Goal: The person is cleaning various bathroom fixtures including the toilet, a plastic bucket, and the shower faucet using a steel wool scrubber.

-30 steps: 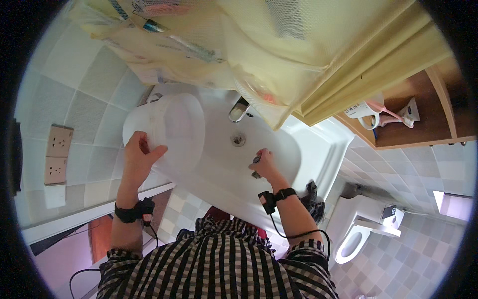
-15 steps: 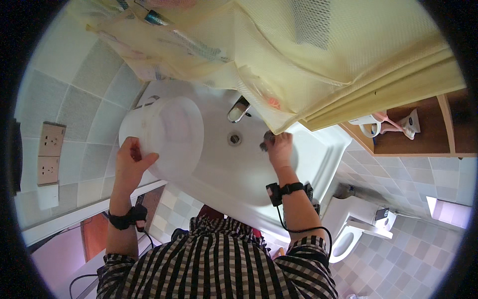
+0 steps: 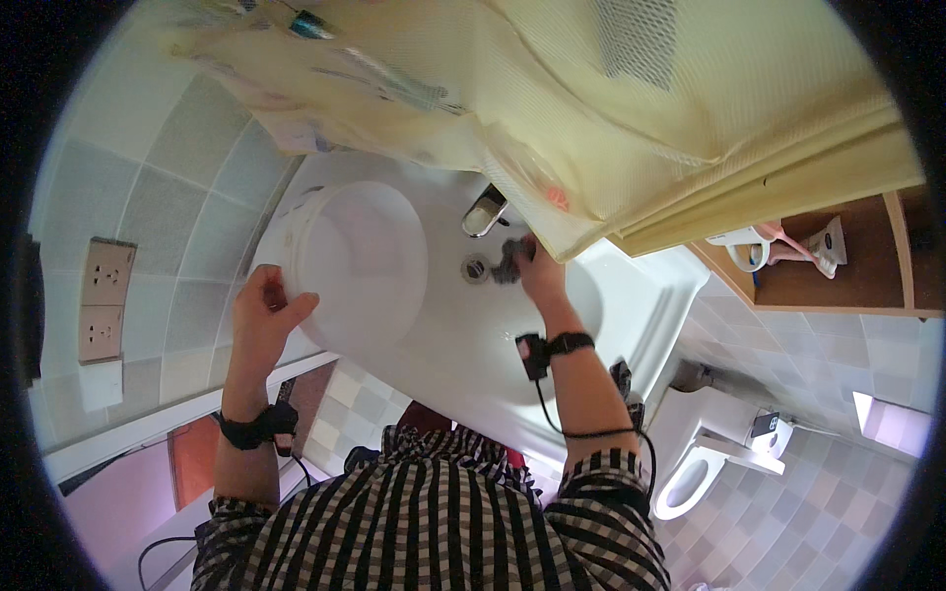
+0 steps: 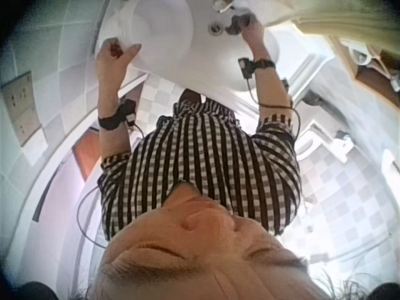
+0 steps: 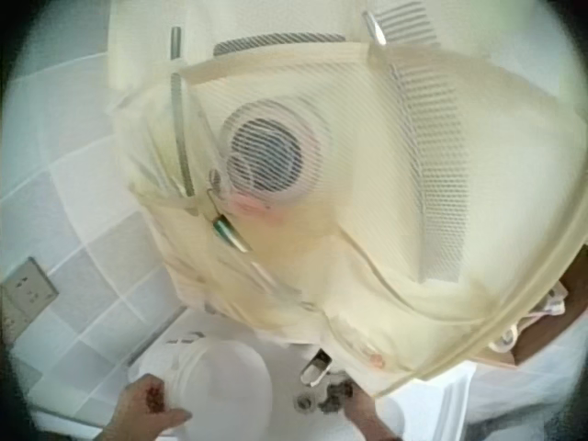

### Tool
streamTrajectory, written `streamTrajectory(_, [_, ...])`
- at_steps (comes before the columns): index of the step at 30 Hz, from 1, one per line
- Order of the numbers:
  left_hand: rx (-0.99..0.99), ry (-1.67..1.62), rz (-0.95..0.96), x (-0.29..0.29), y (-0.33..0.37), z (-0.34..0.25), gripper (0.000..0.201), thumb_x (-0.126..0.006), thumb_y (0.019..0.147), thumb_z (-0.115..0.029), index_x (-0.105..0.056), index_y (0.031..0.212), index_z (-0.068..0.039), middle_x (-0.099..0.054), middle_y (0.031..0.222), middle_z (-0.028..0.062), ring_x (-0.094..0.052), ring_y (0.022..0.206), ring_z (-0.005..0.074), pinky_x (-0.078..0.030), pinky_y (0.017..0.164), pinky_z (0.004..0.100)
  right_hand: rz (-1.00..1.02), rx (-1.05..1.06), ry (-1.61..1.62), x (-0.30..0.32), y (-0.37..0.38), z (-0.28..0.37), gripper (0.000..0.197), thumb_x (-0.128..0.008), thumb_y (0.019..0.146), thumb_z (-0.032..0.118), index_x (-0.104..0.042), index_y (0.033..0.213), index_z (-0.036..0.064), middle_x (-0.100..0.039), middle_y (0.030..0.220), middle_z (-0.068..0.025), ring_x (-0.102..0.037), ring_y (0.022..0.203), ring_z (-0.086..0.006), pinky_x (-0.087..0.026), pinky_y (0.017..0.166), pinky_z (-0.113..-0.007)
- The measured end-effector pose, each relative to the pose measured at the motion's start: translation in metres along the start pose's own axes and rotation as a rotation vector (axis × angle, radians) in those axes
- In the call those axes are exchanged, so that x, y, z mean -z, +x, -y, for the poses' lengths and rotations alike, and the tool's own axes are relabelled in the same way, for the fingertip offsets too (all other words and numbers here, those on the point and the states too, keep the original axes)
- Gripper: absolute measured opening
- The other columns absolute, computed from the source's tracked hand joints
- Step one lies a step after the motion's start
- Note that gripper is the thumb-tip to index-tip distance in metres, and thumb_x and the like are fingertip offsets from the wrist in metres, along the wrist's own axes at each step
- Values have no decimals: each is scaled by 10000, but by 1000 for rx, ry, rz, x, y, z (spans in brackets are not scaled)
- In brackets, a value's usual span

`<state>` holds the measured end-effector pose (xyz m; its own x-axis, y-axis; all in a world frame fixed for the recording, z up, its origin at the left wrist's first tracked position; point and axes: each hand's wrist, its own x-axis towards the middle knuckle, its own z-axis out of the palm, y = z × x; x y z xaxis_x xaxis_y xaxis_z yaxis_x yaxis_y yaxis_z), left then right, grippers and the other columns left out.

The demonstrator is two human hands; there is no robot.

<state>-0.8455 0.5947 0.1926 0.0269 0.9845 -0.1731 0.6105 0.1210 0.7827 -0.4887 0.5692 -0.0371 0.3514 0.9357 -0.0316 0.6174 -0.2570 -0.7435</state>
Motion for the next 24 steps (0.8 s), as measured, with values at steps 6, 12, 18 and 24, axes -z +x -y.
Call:
streamTrajectory(6, [33,-173,-17,-24,3,7,397,-782,657,-200,-533,867,26,-508,663,13,-458,598,90,-401,535,252,155,-552,821,10,-86,8,211,-605,860,100,-576,1053,18,-623,896,-31,-571,745,-107,-451,623,-237])
streamTrajectory(12, [183,-173,-5,-60,9,4,446,-805,638,-268,-539,839,27,-518,671,24,-473,593,106,-412,529,269,128,-600,990,22,-107,18,225,-616,858,88,-555,1061,12,-604,919,-30,-561,783,-104,-442,620,-240])
streamTrajectory(18, [178,-258,11,-90,6,11,363,-779,695,-209,-519,831,5,-515,672,28,-466,504,103,-365,429,252,122,-527,935,39,-115,26,225,-621,859,109,-549,1050,13,-590,887,-26,-546,760,-99,-442,617,-239])
streamTrajectory(24, [274,-427,89,-99,4,19,309,-739,728,-184,-520,834,6,-505,670,35,-469,495,118,-377,438,261,92,-554,929,49,-132,22,235,-625,849,103,-548,1057,25,-589,889,-23,-543,761,-99,-442,631,-251])
